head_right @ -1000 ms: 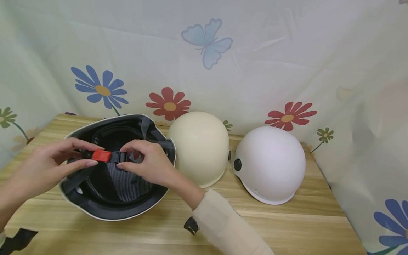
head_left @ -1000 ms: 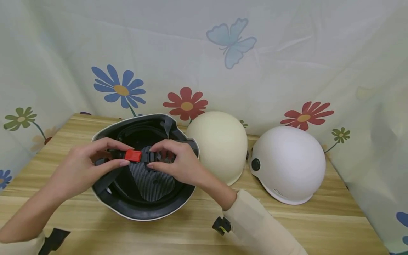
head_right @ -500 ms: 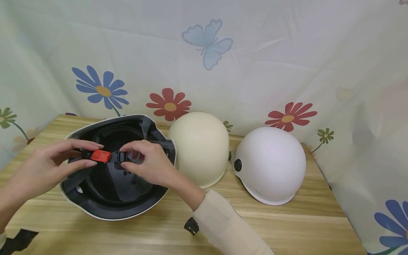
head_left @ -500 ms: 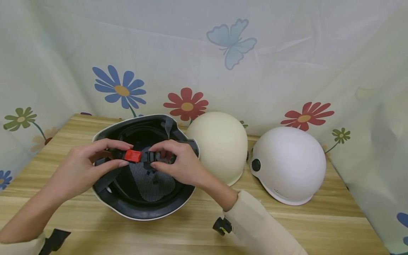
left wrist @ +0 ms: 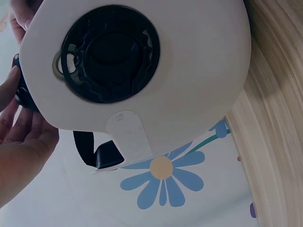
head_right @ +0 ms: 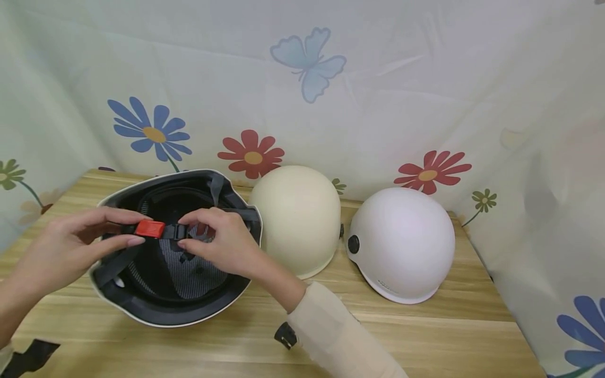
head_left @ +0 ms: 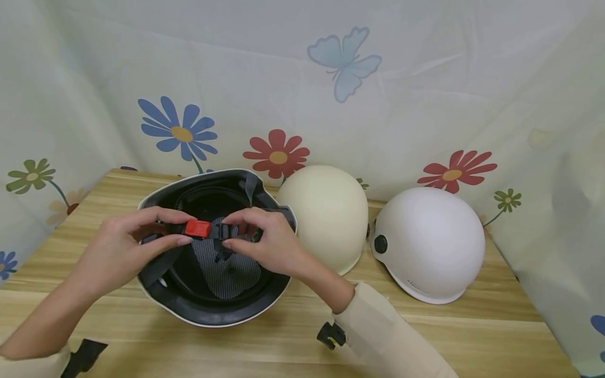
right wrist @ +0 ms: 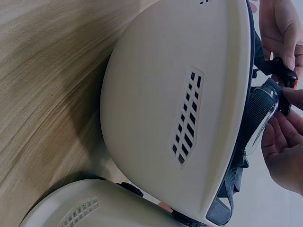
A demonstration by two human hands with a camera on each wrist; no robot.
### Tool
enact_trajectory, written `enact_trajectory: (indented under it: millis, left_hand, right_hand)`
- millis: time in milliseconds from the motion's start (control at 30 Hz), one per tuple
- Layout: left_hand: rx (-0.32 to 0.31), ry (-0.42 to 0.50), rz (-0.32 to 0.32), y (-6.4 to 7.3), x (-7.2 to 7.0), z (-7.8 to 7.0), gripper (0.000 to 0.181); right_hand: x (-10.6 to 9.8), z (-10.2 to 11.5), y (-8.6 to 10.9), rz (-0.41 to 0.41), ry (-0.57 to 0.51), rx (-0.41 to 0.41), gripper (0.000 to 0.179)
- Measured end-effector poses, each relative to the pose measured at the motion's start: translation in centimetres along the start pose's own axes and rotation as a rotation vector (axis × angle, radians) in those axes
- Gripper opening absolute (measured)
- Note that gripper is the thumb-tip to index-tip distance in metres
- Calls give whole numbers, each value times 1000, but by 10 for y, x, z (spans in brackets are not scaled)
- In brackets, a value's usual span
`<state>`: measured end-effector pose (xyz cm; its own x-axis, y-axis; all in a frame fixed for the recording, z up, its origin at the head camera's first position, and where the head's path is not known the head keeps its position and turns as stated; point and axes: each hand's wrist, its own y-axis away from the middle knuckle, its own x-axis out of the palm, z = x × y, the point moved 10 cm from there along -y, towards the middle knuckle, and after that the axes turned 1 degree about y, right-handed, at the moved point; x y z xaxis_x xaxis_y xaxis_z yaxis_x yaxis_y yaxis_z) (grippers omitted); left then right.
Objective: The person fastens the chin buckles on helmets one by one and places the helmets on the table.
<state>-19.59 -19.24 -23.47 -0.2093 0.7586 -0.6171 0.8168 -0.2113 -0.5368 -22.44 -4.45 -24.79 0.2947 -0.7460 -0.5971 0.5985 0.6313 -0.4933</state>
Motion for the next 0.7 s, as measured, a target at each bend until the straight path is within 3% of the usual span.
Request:
enact_trajectory:
  millis: [300, 700]
  left_hand:
    - [-20, 97, -28, 1, 0, 0, 31]
    - [76, 53, -73, 3, -3, -11, 32]
  right_hand:
    - [0, 3, 1, -9, -10, -8, 28]
    - [2, 2, 0, -11, 0, 17, 27]
